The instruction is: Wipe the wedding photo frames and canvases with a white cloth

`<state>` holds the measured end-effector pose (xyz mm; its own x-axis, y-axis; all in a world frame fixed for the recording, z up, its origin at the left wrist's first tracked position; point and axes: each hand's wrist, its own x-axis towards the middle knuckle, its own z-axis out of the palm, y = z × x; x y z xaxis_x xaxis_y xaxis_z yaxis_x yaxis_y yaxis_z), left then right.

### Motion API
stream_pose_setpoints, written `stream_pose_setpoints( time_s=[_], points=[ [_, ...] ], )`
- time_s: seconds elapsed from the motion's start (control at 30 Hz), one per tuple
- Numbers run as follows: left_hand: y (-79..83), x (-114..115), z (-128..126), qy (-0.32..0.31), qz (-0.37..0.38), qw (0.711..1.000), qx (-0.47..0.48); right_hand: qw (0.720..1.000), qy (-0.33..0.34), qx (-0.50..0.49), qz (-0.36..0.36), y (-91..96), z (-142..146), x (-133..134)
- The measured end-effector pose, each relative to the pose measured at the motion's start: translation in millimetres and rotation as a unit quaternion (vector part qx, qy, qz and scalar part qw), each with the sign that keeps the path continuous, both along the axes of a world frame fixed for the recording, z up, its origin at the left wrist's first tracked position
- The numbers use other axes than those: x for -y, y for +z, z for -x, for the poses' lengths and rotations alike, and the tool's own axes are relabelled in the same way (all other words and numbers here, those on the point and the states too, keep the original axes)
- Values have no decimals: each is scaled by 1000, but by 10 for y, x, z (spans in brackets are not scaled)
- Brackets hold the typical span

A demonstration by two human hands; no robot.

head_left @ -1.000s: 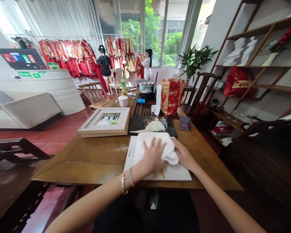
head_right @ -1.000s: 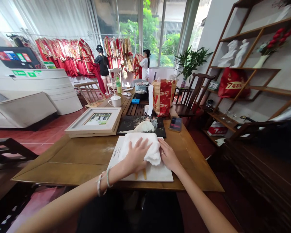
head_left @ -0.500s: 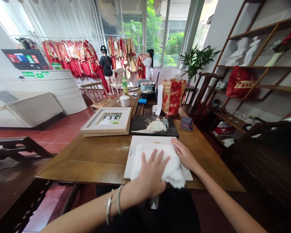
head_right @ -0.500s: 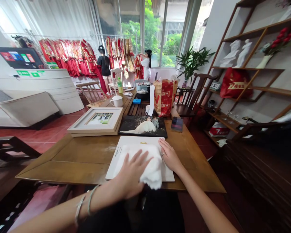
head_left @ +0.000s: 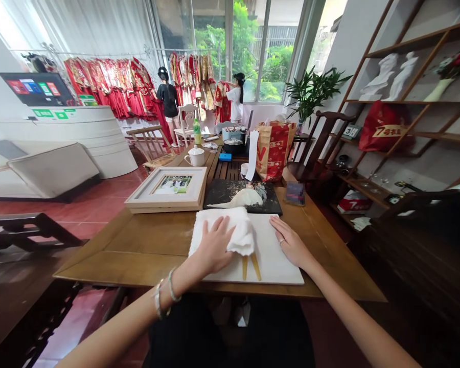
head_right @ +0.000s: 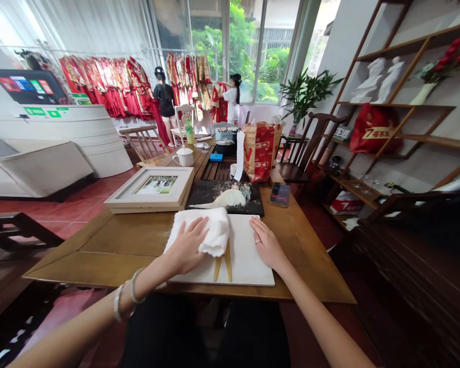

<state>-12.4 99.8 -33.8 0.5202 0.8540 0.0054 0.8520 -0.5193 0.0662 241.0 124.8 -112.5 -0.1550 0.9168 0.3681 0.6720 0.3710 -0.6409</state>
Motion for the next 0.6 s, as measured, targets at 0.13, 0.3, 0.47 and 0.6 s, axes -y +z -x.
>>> stream_pose_setpoints(
  time_s=[0.13,0.3,0.47,0.6],
  points=[
    [30,528,128,18,40,998,-44,1000,-2,4,-2,3,11,1],
    [90,855,209,-6,79,996,-42,1000,-2,13,0,-18,4,-12],
    [22,329,261,-61,-20,998,6,1000,-1,0,-7,-30,0,-15],
    [-72,-256,253,-61,-52,997,-20,1000,2,-3,-11,-24,0,-13]
  ],
)
